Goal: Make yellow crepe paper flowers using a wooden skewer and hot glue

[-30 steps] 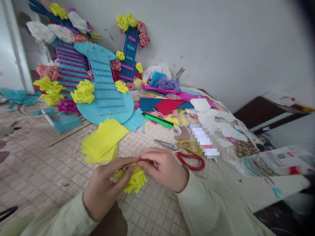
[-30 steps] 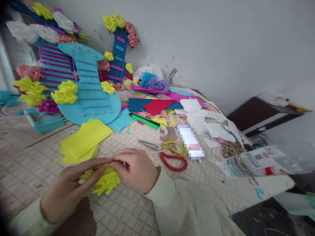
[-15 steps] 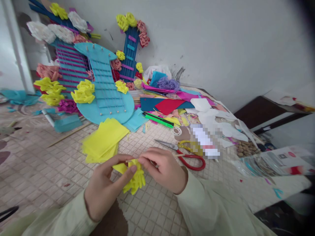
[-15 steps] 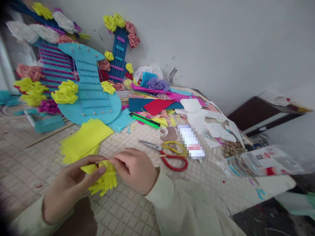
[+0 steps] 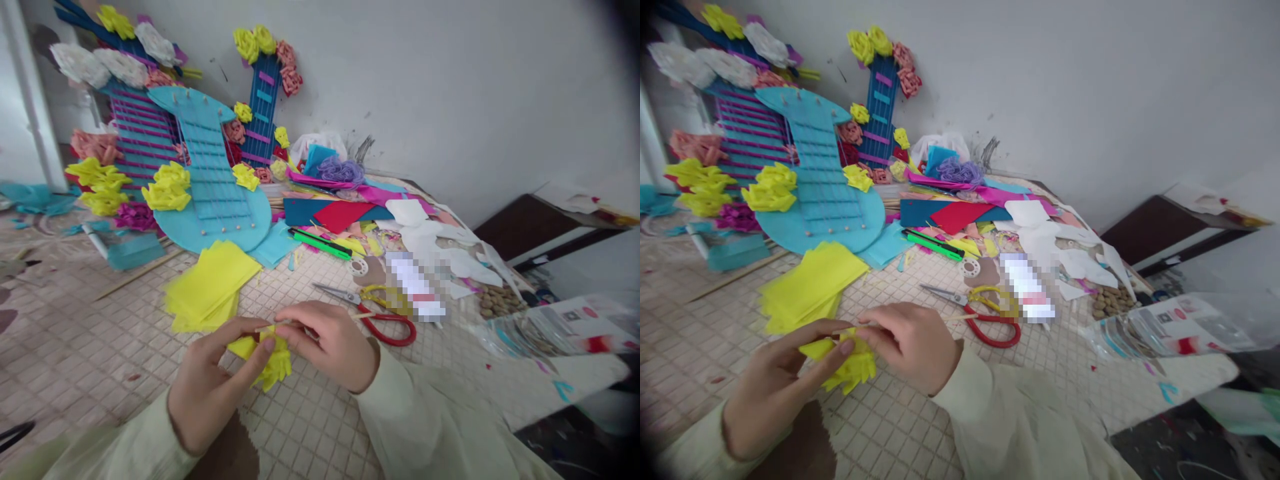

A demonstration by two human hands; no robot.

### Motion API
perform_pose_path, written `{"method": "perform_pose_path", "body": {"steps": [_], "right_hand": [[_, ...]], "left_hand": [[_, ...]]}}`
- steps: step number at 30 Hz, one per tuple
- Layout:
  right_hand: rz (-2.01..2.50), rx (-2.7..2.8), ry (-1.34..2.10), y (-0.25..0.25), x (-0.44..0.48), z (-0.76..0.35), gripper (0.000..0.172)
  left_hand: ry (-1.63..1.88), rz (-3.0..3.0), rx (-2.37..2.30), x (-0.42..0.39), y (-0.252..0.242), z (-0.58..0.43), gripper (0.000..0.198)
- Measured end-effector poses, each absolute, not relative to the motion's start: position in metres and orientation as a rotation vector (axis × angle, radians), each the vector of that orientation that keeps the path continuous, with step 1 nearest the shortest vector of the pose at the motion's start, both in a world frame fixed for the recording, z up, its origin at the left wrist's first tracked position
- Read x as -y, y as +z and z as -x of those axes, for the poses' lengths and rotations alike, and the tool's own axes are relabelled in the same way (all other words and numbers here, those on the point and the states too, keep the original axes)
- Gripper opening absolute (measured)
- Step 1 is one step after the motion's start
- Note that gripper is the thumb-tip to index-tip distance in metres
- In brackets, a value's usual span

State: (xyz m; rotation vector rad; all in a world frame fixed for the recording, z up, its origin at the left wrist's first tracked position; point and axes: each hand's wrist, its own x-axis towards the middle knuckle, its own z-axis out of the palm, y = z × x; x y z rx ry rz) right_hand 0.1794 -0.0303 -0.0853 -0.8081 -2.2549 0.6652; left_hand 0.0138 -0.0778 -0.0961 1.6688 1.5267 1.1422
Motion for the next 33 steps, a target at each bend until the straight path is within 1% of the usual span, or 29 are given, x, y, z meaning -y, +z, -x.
{"method": "perform_pose_path", "body": {"steps": [4,9,11,15,17,20,24,31,33], "right_hand": [[0.792,2.275,0.609,-0.086,0.03,-0.179,0.015],[0.805,2.227,0.642,-0.084,0.029,-0.18,0.015],[0.812,2.206,0.657,-0.082,0.03,-0.18,0.014],[0.811,2.188,0.662,-0.081,0.031,-0.179,0.012],[0.812,2.187,0.649,-0.081,0.031,-0.179,0.012],[0.827,2.172,0.64,-0.083,0.031,-0.179,0.012],[0.847,2.109,0.672,-0.083,0.031,-0.178,0.011],[0.892,1.984,0.815,-0.079,0.035,-0.176,0.004],[0.921,1.957,0.868,-0.078,0.035,-0.175,0.004]], "left_hand": [[1.128,-1.496,-1.501,0.078,-0.096,-0.016,0.01],[1.144,-1.1,-1.319,0.077,-0.098,-0.02,0.026],[1.168,-1.02,-1.253,0.077,-0.1,-0.022,0.027],[1.241,-0.994,-1.199,0.078,-0.103,-0.024,0.013],[1.277,-1.014,-1.197,0.079,-0.104,-0.025,0.01],[1.322,-1.059,-1.193,0.08,-0.105,-0.025,0.016],[1.349,-1.072,-1.184,0.08,-0.103,-0.024,0.018],[1.347,-1.112,-1.252,0.081,-0.105,-0.024,0.019],[1.346,-1.143,-1.265,0.081,-0.105,-0.023,0.019]]}}
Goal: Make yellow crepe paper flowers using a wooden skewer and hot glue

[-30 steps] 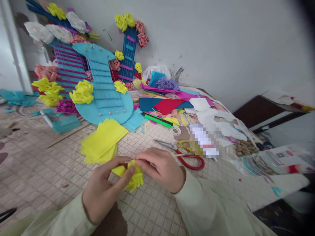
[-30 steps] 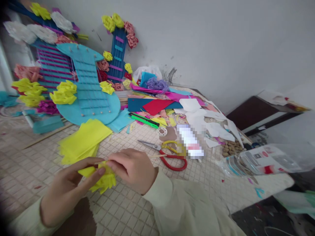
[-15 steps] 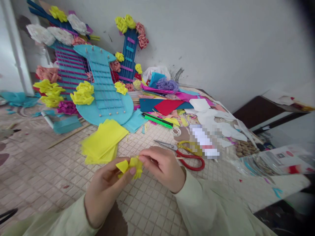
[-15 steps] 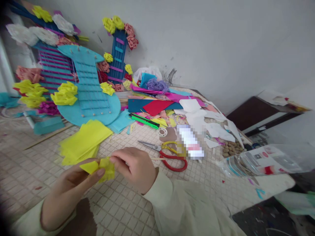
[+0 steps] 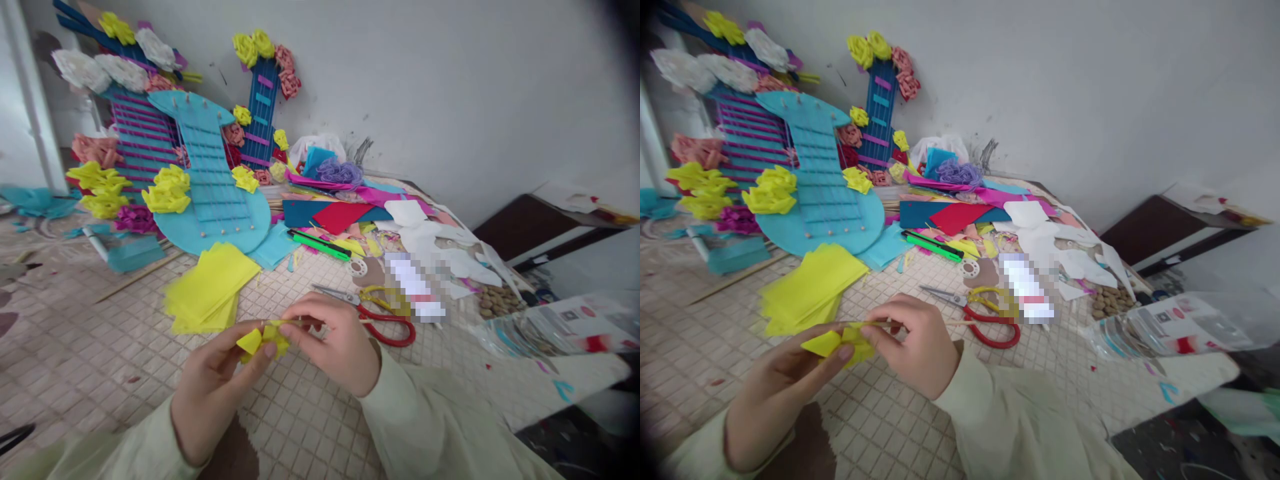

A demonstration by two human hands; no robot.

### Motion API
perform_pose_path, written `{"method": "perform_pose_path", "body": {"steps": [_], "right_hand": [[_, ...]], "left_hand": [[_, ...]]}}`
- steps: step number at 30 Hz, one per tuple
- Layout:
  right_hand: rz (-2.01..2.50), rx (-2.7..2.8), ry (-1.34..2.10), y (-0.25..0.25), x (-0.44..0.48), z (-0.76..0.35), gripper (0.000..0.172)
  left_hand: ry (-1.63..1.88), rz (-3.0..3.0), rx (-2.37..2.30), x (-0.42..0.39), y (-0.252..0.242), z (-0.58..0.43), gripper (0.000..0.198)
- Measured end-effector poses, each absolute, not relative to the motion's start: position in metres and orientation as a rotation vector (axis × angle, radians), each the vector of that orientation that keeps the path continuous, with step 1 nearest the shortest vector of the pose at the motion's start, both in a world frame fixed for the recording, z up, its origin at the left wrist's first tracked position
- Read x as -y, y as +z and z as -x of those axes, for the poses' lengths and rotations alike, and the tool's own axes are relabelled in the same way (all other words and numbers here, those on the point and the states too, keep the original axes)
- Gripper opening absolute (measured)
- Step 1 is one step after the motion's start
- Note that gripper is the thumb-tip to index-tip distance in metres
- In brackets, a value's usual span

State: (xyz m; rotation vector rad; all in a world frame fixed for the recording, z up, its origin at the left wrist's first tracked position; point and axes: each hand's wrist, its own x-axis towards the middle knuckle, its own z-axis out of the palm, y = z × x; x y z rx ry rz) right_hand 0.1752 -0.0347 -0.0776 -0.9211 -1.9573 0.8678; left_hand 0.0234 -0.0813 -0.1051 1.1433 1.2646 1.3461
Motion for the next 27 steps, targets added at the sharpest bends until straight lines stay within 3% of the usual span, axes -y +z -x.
{"method": "perform_pose_path", "body": {"steps": [13,19,27], "right_hand": [[0.956,1.974,0.898,-0.0812,0.0378,-0.1725,0.003],[0.889,2.104,0.968,-0.0807,0.0348,-0.176,0.013],[0.9,2.098,0.834,-0.082,0.0323,-0.1754,0.011]], "left_hand": [[1.241,-1.288,-1.436,0.0799,-0.1009,-0.022,0.008],[1.27,-1.262,-1.451,0.0783,-0.0998,-0.021,0.009],[1.195,-0.967,-1.334,0.0753,-0.0986,-0.0229,0.02]]}}
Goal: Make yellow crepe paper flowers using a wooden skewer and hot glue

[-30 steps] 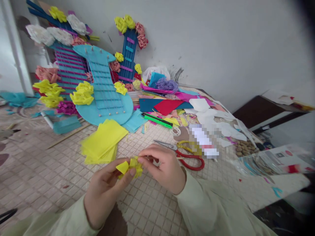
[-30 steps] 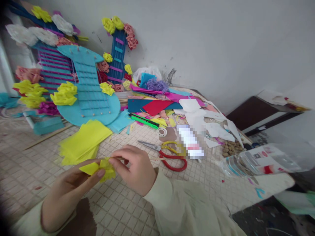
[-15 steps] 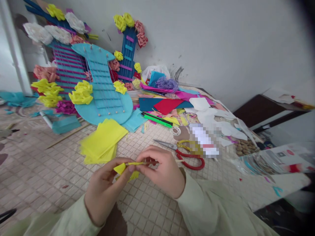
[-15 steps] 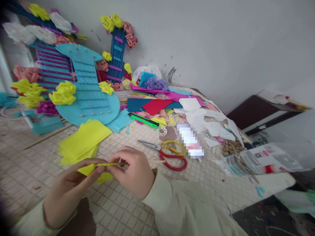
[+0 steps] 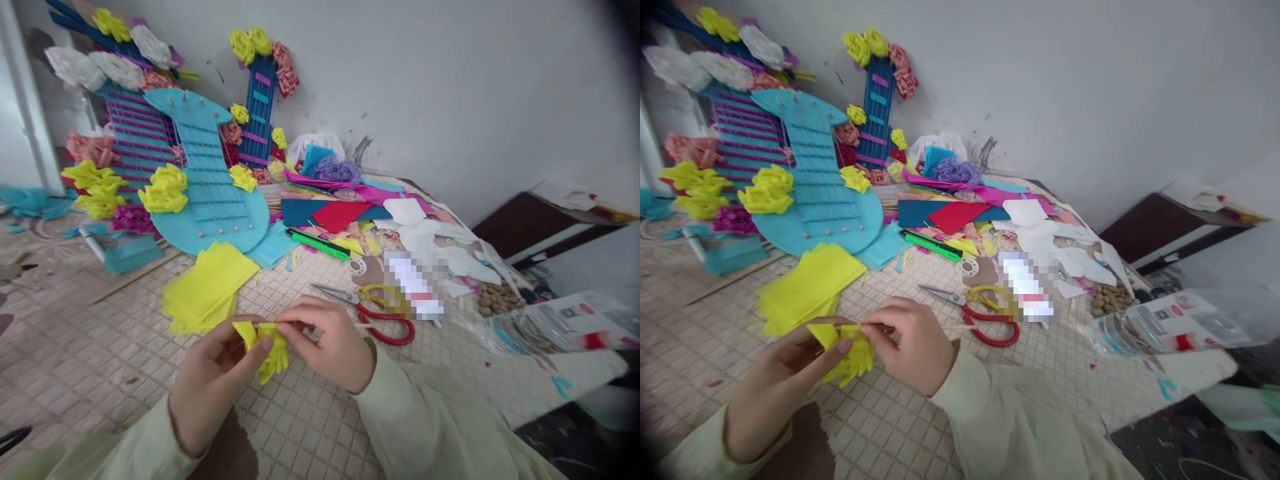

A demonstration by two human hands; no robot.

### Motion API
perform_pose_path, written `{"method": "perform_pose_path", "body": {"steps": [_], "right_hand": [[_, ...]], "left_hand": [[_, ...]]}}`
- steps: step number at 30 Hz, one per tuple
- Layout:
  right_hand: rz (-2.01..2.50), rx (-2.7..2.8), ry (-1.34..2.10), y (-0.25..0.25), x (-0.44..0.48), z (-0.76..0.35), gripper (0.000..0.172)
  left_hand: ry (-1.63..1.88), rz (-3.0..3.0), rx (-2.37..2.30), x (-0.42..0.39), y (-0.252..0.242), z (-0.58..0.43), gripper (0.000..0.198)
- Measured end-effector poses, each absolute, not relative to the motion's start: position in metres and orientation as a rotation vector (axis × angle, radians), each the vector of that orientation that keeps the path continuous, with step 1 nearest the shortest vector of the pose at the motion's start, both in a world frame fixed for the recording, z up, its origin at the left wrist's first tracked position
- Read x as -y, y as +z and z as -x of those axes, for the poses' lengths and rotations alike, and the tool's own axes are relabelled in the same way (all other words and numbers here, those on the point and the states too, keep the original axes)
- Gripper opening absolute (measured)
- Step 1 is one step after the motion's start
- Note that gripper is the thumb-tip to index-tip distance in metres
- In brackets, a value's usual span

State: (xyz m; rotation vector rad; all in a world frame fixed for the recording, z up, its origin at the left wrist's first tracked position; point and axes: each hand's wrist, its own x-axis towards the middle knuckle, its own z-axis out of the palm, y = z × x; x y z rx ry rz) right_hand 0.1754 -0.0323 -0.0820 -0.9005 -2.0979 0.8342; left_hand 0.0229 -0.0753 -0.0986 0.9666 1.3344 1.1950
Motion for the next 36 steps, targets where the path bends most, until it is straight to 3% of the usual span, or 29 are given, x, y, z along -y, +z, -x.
{"method": "perform_pose_path", "body": {"steps": [18,27,36], "right_hand": [[1.023,2.053,1.103,-0.0787,0.0312,-0.1778,0.002],[0.83,2.291,1.124,-0.0767,0.025,-0.1837,0.016],[0.85,2.24,1.013,-0.0768,0.0278,-0.1814,0.014]], "left_hand": [[1.225,-1.211,-1.422,0.077,-0.1005,-0.0189,0.013],[1.251,-1.197,-1.411,0.0739,-0.0962,-0.0169,0.011],[1.238,-1.135,-1.339,0.0734,-0.095,-0.0161,0.01]]}}
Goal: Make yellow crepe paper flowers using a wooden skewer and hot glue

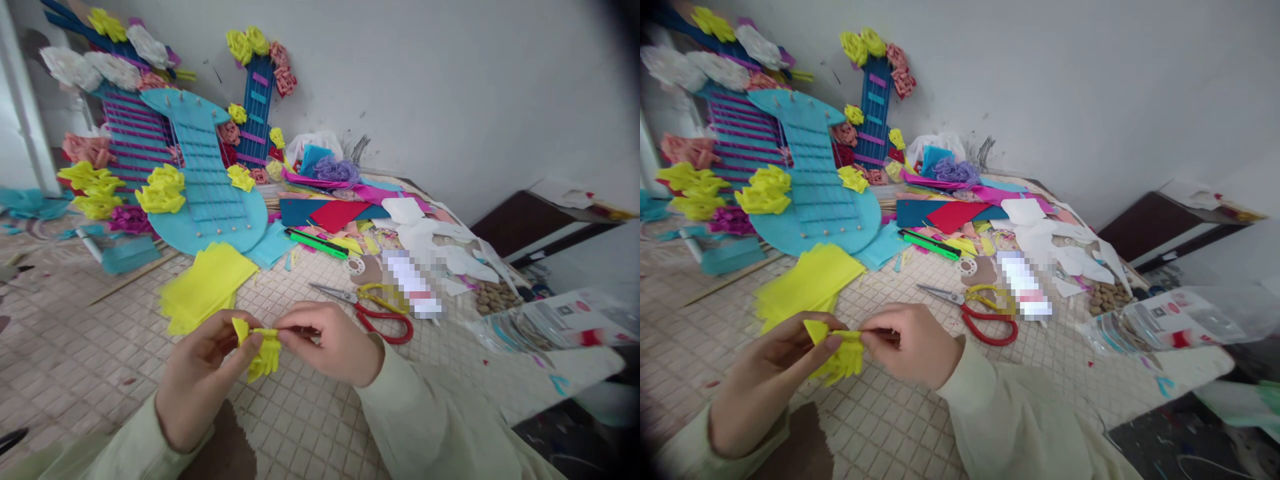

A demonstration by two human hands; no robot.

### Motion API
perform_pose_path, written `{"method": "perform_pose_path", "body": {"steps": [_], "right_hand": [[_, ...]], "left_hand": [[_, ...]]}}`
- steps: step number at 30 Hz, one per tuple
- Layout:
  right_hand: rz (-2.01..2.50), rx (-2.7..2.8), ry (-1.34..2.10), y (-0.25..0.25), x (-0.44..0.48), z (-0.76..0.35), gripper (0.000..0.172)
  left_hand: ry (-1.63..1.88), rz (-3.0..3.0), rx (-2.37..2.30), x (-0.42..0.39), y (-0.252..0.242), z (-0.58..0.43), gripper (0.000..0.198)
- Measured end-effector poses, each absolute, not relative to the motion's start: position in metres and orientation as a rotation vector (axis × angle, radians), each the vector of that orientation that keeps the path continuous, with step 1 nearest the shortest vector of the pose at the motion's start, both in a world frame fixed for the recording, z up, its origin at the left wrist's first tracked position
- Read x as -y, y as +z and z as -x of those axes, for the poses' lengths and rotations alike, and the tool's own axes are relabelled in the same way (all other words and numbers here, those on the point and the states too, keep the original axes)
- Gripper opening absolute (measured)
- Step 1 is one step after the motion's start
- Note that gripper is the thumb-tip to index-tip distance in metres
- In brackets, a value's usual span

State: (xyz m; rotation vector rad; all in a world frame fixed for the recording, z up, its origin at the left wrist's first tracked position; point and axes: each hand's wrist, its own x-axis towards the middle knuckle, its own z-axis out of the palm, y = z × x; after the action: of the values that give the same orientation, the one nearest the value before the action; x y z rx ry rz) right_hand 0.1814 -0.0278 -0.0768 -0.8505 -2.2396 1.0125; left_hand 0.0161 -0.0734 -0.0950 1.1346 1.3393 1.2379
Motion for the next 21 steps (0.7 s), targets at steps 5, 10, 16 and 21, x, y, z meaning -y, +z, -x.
{"method": "perform_pose_path", "body": {"steps": [5,10,16,21], "right_hand": [[0.923,2.138,0.988,-0.077,0.03,-0.179,0.012],[0.942,2.14,0.979,-0.077,0.029,-0.18,0.011],[0.924,2.21,0.901,-0.082,0.026,-0.181,0.015],[0.934,2.21,0.869,-0.086,0.02,-0.183,0.017]], "left_hand": [[1.233,-1.126,-1.344,0.073,-0.098,-0.017,0.018],[1.169,-1.192,-1.362,0.074,-0.099,-0.015,0.02],[1.21,-1.255,-1.333,0.07,-0.104,-0.013,0.024],[1.278,-1.403,-1.345,0.061,-0.104,-0.01,0.026]]}}
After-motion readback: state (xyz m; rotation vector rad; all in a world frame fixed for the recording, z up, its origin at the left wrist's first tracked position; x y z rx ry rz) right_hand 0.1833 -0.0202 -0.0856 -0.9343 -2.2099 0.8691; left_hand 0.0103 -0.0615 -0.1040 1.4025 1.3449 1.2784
